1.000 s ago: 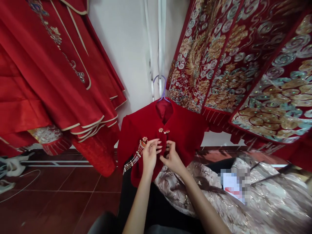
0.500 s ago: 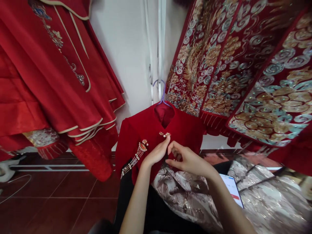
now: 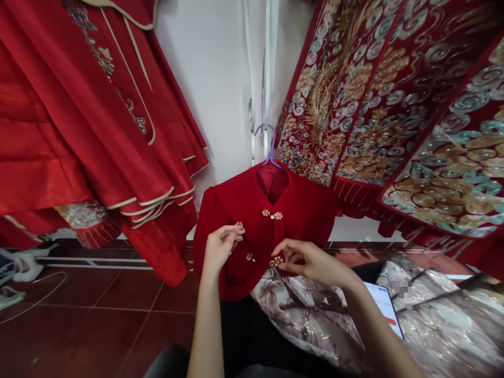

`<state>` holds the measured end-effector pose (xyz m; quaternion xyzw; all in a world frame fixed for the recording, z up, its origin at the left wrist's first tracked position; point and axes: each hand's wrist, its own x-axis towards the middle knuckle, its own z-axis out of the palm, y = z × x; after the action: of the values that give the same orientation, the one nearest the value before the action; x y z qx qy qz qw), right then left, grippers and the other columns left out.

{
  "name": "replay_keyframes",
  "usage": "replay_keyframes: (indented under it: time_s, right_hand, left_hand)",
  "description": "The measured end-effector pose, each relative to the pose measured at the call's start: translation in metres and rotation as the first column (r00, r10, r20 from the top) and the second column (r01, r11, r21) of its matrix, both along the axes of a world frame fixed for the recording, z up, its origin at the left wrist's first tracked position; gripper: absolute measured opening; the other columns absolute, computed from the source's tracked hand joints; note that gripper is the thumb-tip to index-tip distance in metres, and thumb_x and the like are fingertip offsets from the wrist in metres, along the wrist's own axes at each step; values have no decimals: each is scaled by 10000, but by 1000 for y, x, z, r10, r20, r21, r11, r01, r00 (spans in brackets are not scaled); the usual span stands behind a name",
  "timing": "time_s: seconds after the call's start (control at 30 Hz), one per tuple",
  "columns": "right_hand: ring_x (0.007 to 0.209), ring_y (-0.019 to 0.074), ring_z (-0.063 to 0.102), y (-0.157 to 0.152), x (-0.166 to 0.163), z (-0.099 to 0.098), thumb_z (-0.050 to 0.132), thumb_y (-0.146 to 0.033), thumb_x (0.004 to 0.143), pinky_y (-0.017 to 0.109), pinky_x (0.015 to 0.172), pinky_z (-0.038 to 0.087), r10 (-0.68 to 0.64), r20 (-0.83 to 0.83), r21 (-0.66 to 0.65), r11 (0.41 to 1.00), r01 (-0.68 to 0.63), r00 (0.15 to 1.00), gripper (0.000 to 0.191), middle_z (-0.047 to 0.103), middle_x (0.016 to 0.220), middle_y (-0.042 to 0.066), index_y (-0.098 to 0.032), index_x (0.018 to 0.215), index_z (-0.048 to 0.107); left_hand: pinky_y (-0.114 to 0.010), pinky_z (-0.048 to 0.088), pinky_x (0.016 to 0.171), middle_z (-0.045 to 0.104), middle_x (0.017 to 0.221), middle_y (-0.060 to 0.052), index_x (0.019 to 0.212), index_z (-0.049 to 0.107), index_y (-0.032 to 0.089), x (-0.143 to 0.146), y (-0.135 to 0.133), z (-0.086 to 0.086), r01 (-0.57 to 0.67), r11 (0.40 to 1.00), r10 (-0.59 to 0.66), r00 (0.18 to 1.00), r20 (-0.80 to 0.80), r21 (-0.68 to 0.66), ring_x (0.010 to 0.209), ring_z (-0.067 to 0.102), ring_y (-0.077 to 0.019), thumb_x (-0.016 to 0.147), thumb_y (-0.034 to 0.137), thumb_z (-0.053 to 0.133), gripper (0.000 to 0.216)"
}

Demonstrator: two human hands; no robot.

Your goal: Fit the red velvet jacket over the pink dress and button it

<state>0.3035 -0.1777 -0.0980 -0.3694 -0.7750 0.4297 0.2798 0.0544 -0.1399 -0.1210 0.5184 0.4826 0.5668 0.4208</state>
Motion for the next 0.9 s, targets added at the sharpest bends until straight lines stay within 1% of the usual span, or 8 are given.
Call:
replay_keyframes:
  time_s: [0.13,0.27,0.4,0.5,0.63,0.7,0.77,0.9]
  right_hand:
    - [614,125,584,-1,-3,0,611,-303,840,242,555,481,-25,54,11,1000,24,998,169,642,702,-3,-219,980,658]
    - [702,123,616,0,-3,0,601,-286,850,239,643,499,-1,74,-20,1000,2,997,166,662,778,17,-194,980,647]
    - [758,125,627,4,-7,-7,580,-294,866,251,706,510,38,-19,-37,999,-38,999,158,664,828,20,-195,976,636]
    - [766,128,637,9,-17,-18,594,-285,855,258,719,521,19,-102,-49,999,-24,995,240,665,853,16,-212,1080,631]
    - [827,140,665,25,-35,-33,603,-281,841,289,795,542,-74,-202,13,997,79,977,261,687,1027,42,-224,1087,667]
    - [840,156,671,37,-44,-38,602,-278,834,298,790,557,-167,-255,40,982,183,952,244,700,1001,46,-213,1054,685]
    - [816,166,674,47,-52,-40,598,-264,824,290,726,579,-252,-298,35,961,275,921,242,708,905,40,-206,1042,688]
    - [794,161,674,59,-68,-43,594,-248,804,276,663,601,-278,-368,2,954,300,887,218,702,902,29,-207,995,690]
  left_hand:
    - [-352,553,802,741,880,-112,844,705,122,-7,4,-13,-75,997,75,995,-63,1,777,706,-194,749,332,653,236]
    - [-321,548,800,740,922,-89,867,725,157,-4,9,-20,-65,998,68,984,-163,26,794,703,-186,757,330,649,219]
    - [-306,553,763,739,931,-83,910,727,163,2,14,-25,-55,998,61,982,-179,36,771,699,-180,768,341,647,241]
    - [-306,549,768,739,935,-78,919,727,174,4,15,-27,-72,996,80,978,-192,46,783,693,-178,766,307,653,215]
    - [-308,535,800,730,979,-73,972,718,190,5,14,-28,-25,998,40,959,-280,60,808,683,-166,745,188,653,236]
    - [-298,536,784,721,1013,-69,1023,701,198,7,13,-28,-14,998,31,951,-308,56,788,675,-152,724,137,655,309]
    - [-288,537,766,717,1017,-67,1036,690,194,10,13,-28,-37,998,53,948,-314,56,762,664,-140,706,113,663,340]
    - [-283,538,759,722,974,-71,1004,681,168,15,13,-30,-69,995,89,947,-307,73,748,660,-134,710,104,654,302]
